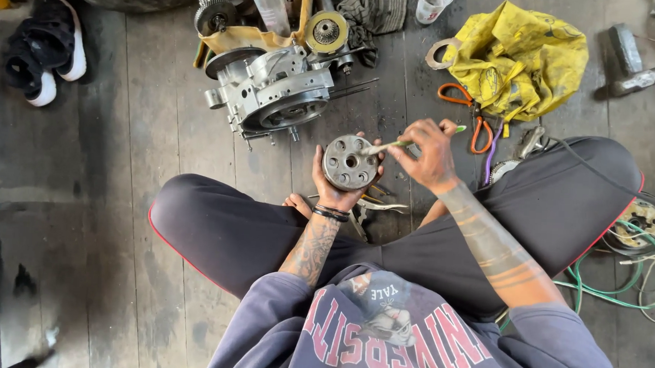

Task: Cleaning motorcycle clutch plates and engine components using a small brush to remove grease and debris.

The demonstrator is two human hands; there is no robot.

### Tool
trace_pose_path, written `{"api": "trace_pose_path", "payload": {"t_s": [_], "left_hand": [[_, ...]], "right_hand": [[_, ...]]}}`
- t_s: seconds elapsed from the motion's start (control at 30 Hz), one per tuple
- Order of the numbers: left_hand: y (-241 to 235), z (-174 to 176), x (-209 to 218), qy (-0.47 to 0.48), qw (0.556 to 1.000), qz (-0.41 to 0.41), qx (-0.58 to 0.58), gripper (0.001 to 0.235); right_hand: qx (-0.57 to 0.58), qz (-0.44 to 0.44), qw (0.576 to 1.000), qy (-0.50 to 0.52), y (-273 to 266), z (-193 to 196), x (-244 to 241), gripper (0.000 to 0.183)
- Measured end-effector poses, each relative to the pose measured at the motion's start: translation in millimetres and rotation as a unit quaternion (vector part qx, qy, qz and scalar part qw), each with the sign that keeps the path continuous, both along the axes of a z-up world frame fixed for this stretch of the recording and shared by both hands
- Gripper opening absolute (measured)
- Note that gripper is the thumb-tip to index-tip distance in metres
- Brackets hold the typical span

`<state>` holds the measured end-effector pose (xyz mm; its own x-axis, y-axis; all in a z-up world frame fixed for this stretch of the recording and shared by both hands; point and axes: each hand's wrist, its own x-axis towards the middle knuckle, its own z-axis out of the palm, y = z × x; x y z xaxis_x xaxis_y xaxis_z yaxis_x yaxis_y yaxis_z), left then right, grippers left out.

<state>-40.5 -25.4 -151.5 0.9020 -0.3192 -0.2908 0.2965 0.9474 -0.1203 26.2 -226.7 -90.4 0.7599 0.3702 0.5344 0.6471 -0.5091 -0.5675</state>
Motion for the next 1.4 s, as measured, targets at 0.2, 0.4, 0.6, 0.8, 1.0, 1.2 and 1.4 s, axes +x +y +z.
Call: {"api": "trace_pose_path", "payload": {"t_s": [0.2,0.4,0.6,0.8,1.0,1.2,1.4], "left_hand": [[-7,-3,4,0.006,0.999,-0.005,0.043,0.096],[-9,-2,6,0.010,1.000,-0.005,0.006,0.098],[-2,-6,9,0.007,0.999,0.002,0.041,0.095],[-1,3,9,0.021,0.999,0.011,0.033,0.095],[-1,1,7,0.038,0.998,0.015,0.057,0.095],[0,11,8,0.048,0.998,0.014,0.034,0.094],[1,3,4,0.057,0.997,0.027,0.055,0.092]], "right_hand": [[-0.010,0.047,0.998,-0.029,10,-1,-13,0.019],[0.007,0.009,1.000,-0.024,-4,-7,5,0.019],[0.010,0.043,0.999,-0.023,11,-4,-7,0.020],[0.034,0.003,0.999,0.003,5,-11,2,0.018],[-0.007,0.023,1.000,0.001,19,-3,-9,0.018],[0.022,-0.015,0.999,0.022,13,-4,-4,0.018],[0.011,0.029,0.999,0.022,24,-12,-11,0.019]]}}
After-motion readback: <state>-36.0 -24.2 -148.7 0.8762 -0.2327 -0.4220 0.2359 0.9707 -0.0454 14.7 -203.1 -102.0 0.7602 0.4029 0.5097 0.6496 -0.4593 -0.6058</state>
